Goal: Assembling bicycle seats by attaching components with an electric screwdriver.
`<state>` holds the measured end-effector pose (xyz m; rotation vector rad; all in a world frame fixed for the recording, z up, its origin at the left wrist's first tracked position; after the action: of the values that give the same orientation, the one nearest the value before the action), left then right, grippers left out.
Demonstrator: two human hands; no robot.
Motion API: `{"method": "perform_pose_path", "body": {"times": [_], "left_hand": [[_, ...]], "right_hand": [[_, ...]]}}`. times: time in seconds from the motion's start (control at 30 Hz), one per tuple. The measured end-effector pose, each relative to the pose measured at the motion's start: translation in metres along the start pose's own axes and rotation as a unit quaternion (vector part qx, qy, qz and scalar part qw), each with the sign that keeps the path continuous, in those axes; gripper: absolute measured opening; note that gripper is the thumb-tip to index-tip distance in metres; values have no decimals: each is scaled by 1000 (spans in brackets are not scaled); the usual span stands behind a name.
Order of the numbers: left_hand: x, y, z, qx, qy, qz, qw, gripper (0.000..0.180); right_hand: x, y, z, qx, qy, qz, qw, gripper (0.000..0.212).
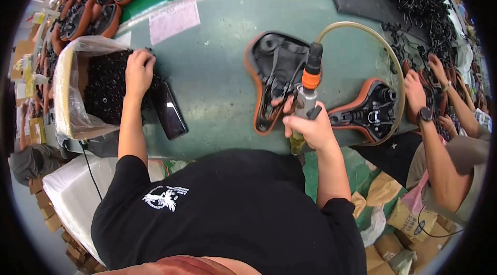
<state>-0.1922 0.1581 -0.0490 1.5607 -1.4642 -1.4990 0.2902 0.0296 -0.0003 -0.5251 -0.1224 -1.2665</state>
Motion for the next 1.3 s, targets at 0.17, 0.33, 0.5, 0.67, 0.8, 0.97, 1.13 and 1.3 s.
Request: {"method": "perform_pose_path", "body": {"times": [0.17,0.33,0.5,0.67,0.8,0.97,1.13,1.3], "left_hand": [[5,0,-86,585,157,43,795,10],[40,2,-201,802,100,181,561,16],[58,-7,-268,928,68,203,304,23],[56,-16,-264,897,38,184,401,21],[48,-15,-262,871,-4,185,455,22],[44,-17,-261,843,-29,181,505,22],[40,-10,-265,864,38,251,436,21],[16,-13,-262,660,-230,91,710,42]], "right_hand": [[45,-1,28,79,79,-53,992,22],[50,-47,85,-29,378,60,923,34],[39,-63,109,32,484,209,849,27],[40,-67,100,56,501,197,841,28],[45,-66,99,72,487,163,855,32],[43,-58,94,67,497,136,854,37],[38,-57,90,52,514,158,842,39],[40,-47,99,83,522,242,813,34]]}}
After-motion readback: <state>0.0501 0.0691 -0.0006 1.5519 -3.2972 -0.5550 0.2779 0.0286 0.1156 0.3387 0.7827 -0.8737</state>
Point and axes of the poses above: each hand's wrist, its own x-axis away from the middle knuckle, its own y-axis out of the back of the hand, z = x × y, the point moved 1 cm from there along -x, towards the middle knuckle, and after that the axes turned 5 degrees about z, right-handed, at the moved point
